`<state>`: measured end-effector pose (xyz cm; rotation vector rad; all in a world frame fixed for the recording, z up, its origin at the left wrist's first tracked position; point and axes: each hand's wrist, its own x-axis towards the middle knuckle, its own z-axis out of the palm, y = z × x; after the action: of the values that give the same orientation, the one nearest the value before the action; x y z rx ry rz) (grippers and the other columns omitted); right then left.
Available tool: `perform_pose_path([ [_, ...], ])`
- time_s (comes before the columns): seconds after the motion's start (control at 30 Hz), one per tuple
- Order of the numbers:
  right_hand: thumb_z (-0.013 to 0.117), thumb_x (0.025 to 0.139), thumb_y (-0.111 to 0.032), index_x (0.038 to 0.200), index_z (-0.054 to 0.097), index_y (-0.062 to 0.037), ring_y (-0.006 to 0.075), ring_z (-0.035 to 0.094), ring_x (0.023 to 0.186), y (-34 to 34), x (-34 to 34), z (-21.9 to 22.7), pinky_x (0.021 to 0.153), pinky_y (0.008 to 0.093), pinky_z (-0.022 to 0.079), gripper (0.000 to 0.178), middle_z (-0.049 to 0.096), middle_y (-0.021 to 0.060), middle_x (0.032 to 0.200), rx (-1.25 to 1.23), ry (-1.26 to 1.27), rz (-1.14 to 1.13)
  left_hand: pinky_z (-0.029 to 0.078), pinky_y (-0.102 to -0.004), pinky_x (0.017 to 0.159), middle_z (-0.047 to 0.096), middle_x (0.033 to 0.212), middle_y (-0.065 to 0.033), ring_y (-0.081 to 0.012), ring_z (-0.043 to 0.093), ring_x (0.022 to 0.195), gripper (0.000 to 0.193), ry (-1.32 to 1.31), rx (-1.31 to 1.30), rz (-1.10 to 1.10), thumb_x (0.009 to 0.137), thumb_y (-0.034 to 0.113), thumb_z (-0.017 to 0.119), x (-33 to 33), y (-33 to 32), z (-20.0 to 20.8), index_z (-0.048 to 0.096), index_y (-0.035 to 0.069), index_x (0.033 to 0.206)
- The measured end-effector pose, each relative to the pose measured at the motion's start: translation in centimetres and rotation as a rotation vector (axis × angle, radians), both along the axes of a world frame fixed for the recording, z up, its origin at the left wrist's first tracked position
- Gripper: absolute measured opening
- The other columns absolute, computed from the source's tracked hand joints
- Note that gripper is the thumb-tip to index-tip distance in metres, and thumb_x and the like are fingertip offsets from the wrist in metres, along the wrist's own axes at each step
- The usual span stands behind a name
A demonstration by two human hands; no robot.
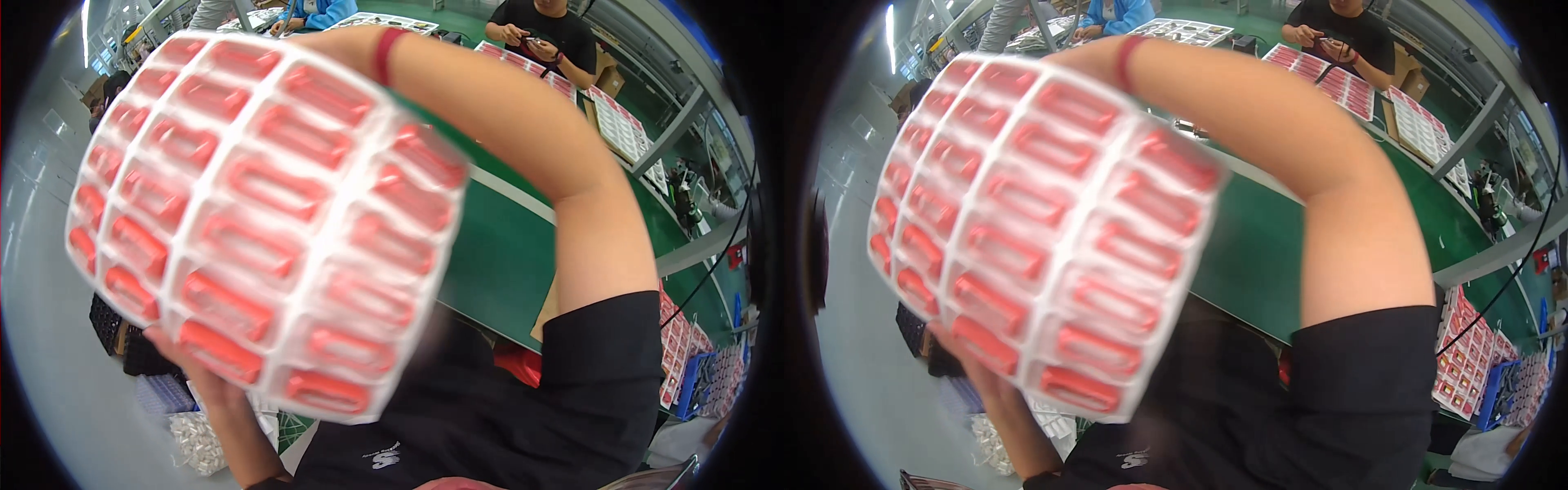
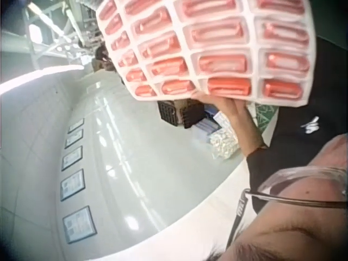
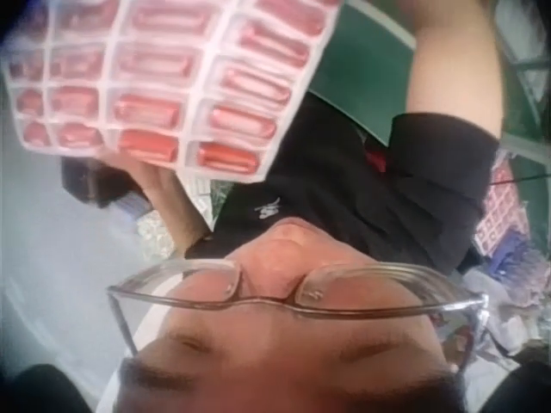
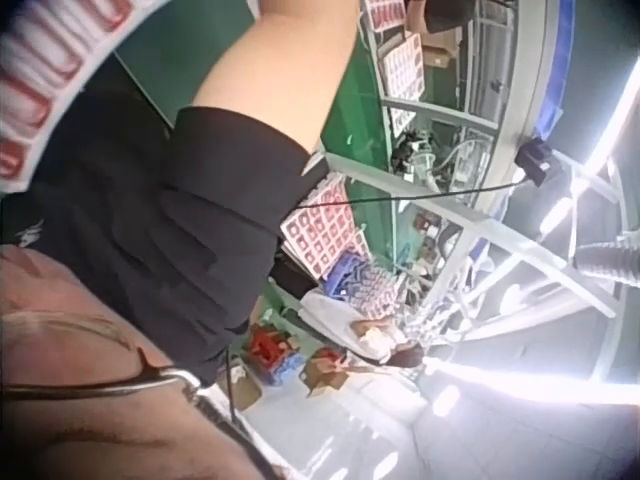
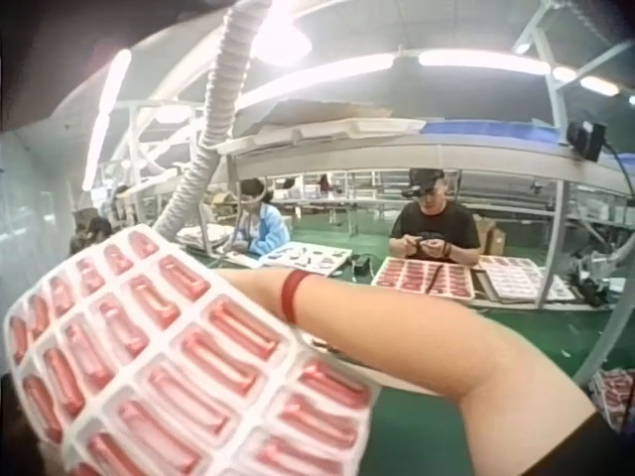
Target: The person assembles electronic components by hand, placing batteries or capacitor units into red plastic housings and organizing them in a tray.
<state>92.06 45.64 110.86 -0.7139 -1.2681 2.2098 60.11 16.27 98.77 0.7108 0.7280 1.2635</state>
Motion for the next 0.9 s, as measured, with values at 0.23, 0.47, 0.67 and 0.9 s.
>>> perform_pose_path([
  [0.23, 0.061, 0.103, -0.037, 0.148, 0.052, -0.0095, 0.0197, 0.068, 0.114, -8.9, 25.5, -3.0, 0.095, 0.0386, 0.057, 0.054, 0.063, 0.0126, 0.14, -0.069, -0.324, -0.192, 0.03, -0.0512, 0.123, 0.039, 0.158, -0.0126, -0.0313, 0.038, 0.147, 0.081, -0.184, -0.017, -0.203, 0.102, 0.06, 0.051, 17.0, -5.7, -3.6, 0.028, 0.008, 0.159],
  [0.47, 0.072, 0.097, -0.028, 0.144, 0.056, -0.0063, 0.0154, 0.074, 0.097, -16.1, 27.7, -6.5, 0.076, 0.031, 0.065, 0.054, 0.07, 0.0162, 0.127, -0.187, -0.503, -0.428, 0.029, -0.0399, 0.118, 0.034, 0.149, -0.0164, -0.0241, 0.035, 0.139, 0.079, -0.07, -0.122, -0.646, 0.099, 0.025, 0.068, 24.8, -5.0, -8.6, 0.017, -0.002, 0.154],
  [0.67, 0.066, 0.101, -0.034, 0.137, 0.061, -0.0026, 0.0122, 0.07, 0.102, -11.9, 33.3, -13.3, 0.088, 0.0305, 0.06, 0.049, 0.07, 0.0099, 0.127, -0.342, -0.533, -0.458, 0.034, -0.0374, 0.118, 0.031, 0.156, -0.0181, -0.0254, 0.033, 0.145, 0.088, 0.079, -0.221, -0.707, 0.103, 0.028, 0.065, 27.1, 0.6, -9.4, 0.003, -0.001, 0.158],
  [0.9, 0.061, 0.103, -0.042, 0.155, 0.042, -0.005, 0.0141, 0.057, 0.126, -5.0, 32.7, -13.9, 0.105, 0.0301, 0.05, 0.067, 0.052, 0.0084, 0.152, -0.278, -0.491, -0.29, 0.054, -0.0333, 0.094, 0.075, 0.112, -0.0129, -0.019, 0.07, 0.106, 0.037, 0.567, 0.372, -1.838, 0.102, 0.032, 0.067, 15.8, 26.3, -4.7, 0.071, 0.0, 0.12],
])
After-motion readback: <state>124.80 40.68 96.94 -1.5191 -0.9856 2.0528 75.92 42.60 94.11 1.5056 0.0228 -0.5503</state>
